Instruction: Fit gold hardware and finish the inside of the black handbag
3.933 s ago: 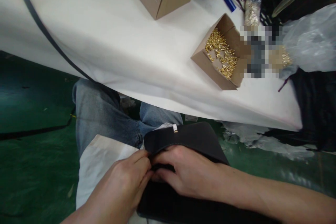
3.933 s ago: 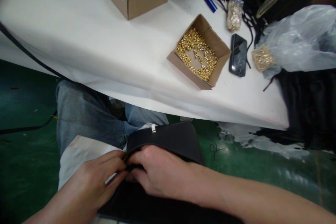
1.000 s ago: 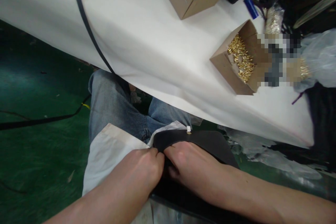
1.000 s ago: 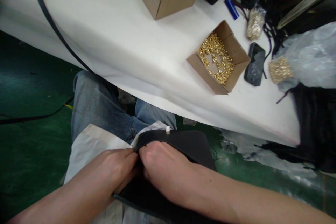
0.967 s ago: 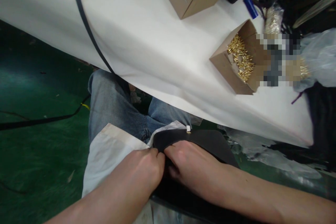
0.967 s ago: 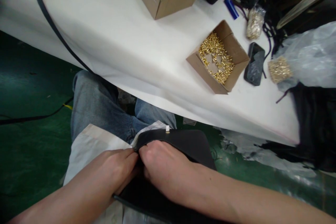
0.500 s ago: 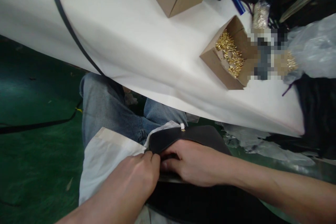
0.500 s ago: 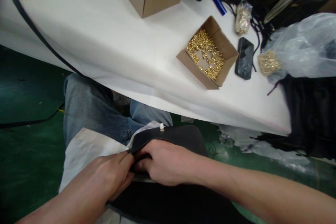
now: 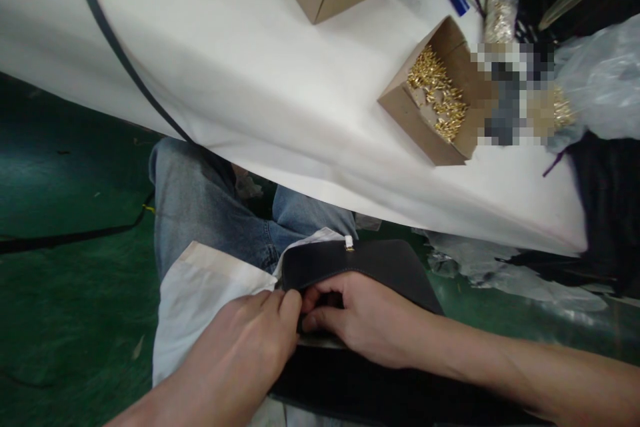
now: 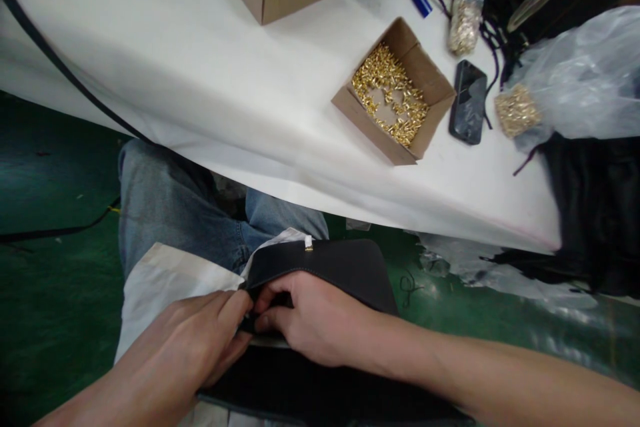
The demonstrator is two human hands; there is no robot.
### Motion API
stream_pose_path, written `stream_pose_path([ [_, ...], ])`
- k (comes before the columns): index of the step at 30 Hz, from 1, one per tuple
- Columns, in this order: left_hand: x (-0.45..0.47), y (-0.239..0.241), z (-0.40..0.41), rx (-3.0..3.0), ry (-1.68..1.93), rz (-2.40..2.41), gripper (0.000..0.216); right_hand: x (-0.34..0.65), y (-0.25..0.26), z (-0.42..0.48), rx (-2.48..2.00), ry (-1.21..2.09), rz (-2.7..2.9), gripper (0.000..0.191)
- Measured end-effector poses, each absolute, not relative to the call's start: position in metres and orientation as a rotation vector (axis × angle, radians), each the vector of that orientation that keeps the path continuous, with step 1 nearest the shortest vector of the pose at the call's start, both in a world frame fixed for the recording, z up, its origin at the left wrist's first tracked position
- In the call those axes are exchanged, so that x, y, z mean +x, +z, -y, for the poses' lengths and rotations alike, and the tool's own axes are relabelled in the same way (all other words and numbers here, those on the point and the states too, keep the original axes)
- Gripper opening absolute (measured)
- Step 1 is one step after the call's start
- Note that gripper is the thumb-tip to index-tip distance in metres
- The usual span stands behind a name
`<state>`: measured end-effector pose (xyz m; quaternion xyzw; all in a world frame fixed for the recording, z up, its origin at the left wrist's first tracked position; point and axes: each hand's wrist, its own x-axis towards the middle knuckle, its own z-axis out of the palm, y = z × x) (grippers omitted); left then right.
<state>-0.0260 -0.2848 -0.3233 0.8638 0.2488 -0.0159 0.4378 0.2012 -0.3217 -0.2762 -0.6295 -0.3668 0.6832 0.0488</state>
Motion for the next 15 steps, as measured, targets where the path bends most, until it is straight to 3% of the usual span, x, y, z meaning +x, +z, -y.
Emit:
stream_pose_path([
  [6, -0.027, -0.321, 0.28, 2.448, -0.097, -0.555, 0.024, 0.2, -0.274, 0.334, -1.759, 1.884, 1.33, 0.027],
  [15, -0.038, -0.331, 0.294, 2.444, -0.064, -0.575, 0.032, 0.205, -0.281, 0.342, -1.717, 1.766, 1.519, 0.023],
])
